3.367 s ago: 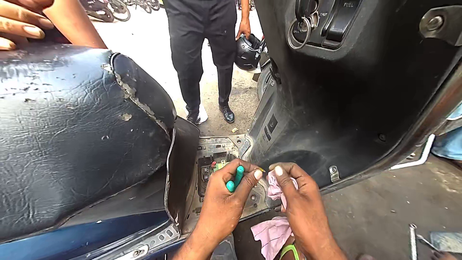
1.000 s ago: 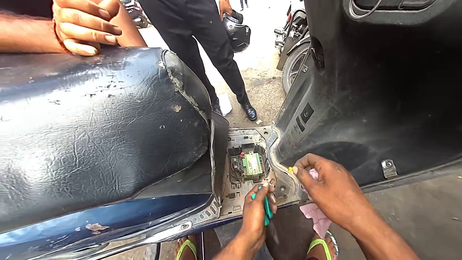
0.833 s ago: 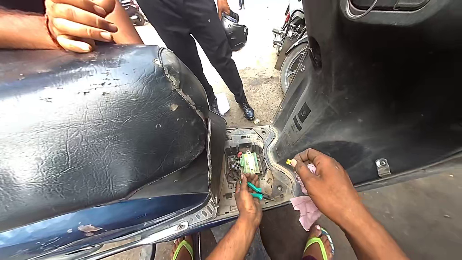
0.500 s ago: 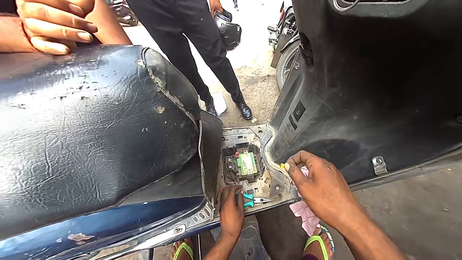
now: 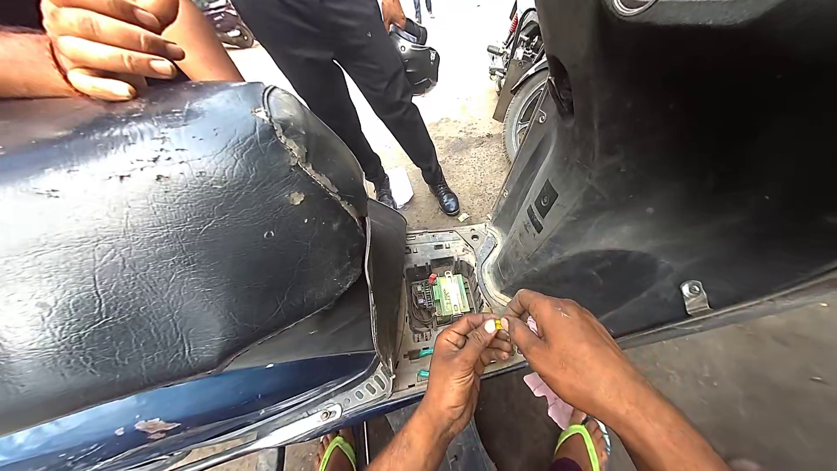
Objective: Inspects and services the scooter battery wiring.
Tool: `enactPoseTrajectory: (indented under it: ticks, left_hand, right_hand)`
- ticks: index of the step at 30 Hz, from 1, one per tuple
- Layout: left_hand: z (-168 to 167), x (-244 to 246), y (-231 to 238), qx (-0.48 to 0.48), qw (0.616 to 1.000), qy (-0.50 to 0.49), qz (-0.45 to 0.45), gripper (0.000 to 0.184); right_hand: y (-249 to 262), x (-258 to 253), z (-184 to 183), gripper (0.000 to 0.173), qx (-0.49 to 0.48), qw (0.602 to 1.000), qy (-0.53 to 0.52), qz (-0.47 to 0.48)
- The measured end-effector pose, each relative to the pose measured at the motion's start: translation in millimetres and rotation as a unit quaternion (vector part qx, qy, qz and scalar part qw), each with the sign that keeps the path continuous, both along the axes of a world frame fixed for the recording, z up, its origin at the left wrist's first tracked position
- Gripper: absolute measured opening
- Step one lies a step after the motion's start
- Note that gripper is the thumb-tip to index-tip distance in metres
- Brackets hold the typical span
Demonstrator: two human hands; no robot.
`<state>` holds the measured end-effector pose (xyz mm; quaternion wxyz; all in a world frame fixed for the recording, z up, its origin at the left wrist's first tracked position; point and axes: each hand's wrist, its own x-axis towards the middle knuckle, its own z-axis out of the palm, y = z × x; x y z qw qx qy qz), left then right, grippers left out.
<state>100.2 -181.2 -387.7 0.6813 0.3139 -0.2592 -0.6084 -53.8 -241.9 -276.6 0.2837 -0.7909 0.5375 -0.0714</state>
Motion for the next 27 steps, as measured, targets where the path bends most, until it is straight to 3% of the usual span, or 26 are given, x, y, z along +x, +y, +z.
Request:
enactPoseTrajectory:
  ticks: [4, 7, 8, 10, 11, 12, 13, 14, 16, 19, 27]
  left_hand:
    - [0.3, -6.1, -4.6, 0.005, 0.996, 0.085, -0.016, 0.021]
    - [0.0, -8.5, -12.3, 0.016, 0.996, 0.085, -0.033, 0.018]
    - [-1.4, -4.3, -18.5, 0.018, 0.999, 0.033, -0.039, 0.018]
    - [-9.3, 18.7, -40.8, 0.021, 0.975, -0.219, -0.024, 0.019]
    - [-16.9, 37.2, -56.0, 0.027, 0.914, -0.406, 0.007, 0.019]
    - [-26.3, 58.0, -71.7, 0.052, 0.809, -0.584, 0.047, 0.017]
    - [-35.0, 76.8, -86.2, 0.102, 0.703, -0.7, 0.074, 0.017]
    - [-42.2, 90.4, -98.1, 0.161, 0.631, -0.754, 0.086, 0.018]
    - [-51.7, 100.9, -115.2, 0.25, 0.541, -0.798, 0.089, 0.018]
    - [-57.5, 103.8, -126.9, 0.289, 0.48, -0.826, 0.066, 0.017]
    - [-57.7, 129.9, -133.7, 0.242, 0.414, -0.878, -0.017, 0.014]
  right_hand:
    - [-1.4, -1.2, -0.7, 0.017, -0.005, 1.0, 0.007, -0.017]
    - [-2.4, -1.8, -0.4, 0.017, -0.012, 0.999, 0.02, -0.035]
    - [-2.5, -1.4, -0.4, 0.017, -0.022, 0.998, 0.031, -0.049]
    - [-0.9, 0.6, -0.8, 0.018, -0.049, 0.994, 0.059, -0.075]
    - [0.9, 2.3, -1.1, 0.018, -0.057, 0.993, 0.074, -0.078]
    - [3.6, 5.5, -1.4, 0.019, -0.06, 0.992, 0.091, -0.07]
    - [7.9, 10.5, -2.3, 0.019, -0.058, 0.991, 0.106, -0.051]
    - [14.6, 17.6, -2.3, 0.021, -0.039, 0.992, 0.121, -0.019]
    - [31.9, 36.1, -0.6, 0.023, 0.029, 0.986, 0.149, 0.067]
    - [60.9, 61.0, -4.3, 0.026, 0.107, 0.972, 0.131, 0.164]
    - [73.7, 65.5, 6.8, 0.022, 0.148, 0.962, 0.068, 0.218]
